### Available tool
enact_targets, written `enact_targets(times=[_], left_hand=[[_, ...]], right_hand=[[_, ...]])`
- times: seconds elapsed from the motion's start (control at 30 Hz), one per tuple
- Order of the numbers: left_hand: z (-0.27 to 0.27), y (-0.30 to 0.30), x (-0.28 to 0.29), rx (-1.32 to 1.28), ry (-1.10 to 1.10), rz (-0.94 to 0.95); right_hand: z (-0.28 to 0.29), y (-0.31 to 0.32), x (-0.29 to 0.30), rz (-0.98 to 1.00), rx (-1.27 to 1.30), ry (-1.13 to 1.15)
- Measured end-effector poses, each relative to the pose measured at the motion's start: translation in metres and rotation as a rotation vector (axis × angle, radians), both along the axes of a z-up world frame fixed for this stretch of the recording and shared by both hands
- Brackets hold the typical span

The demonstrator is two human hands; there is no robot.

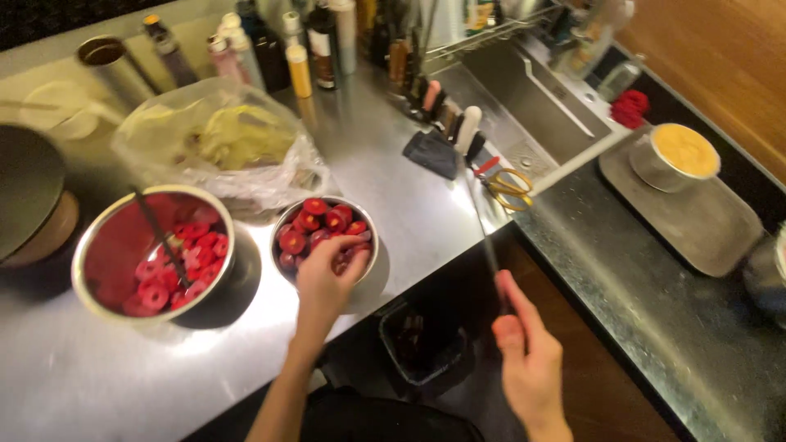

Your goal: Pitting cherries or small plums using a kitchen knife at a prep station.

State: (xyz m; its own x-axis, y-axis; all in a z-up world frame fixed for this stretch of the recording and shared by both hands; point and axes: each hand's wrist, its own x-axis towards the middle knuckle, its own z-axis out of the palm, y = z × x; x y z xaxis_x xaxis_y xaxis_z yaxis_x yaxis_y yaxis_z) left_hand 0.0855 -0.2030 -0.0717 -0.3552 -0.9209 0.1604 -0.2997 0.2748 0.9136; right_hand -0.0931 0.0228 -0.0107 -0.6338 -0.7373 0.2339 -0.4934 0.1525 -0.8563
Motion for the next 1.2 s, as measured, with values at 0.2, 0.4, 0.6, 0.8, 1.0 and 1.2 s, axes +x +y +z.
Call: enact_targets(times=[0.2, 0.4, 0.6, 0.8, 1.0, 1.2], left_hand=[[-0.085, -0.029, 0.033, -0.255, -0.629, -0.06], [-0.07, -0.051, -0.014, -0.6, -0.357, -0.066], [-0.101, -0.074, -0.038, -0.864, -0.461, -0.179], [-0.103, -0.068, -0.015, -0.769, -0.441, -0.273], [-0.083, -0.066, -0.013, -0.697, -0.378, -0.301], [-0.098, -0.065, -0.014, -0.752, -0.388, -0.286]], right_hand=[[-0.02, 0.001, -0.023, 0.032, 0.174, -0.086], [-0.048, -0.022, -0.01, -0.043, 0.29, -0.092], [-0.051, -0.032, 0.007, -0.171, 0.303, -0.134], [-0.071, -0.035, 0.018, -0.224, 0.194, -0.22], [-0.073, -0.054, 0.039, -0.213, 0.103, -0.338], [-0.083, -0.058, 0.044, -0.142, 0.037, -0.328]])
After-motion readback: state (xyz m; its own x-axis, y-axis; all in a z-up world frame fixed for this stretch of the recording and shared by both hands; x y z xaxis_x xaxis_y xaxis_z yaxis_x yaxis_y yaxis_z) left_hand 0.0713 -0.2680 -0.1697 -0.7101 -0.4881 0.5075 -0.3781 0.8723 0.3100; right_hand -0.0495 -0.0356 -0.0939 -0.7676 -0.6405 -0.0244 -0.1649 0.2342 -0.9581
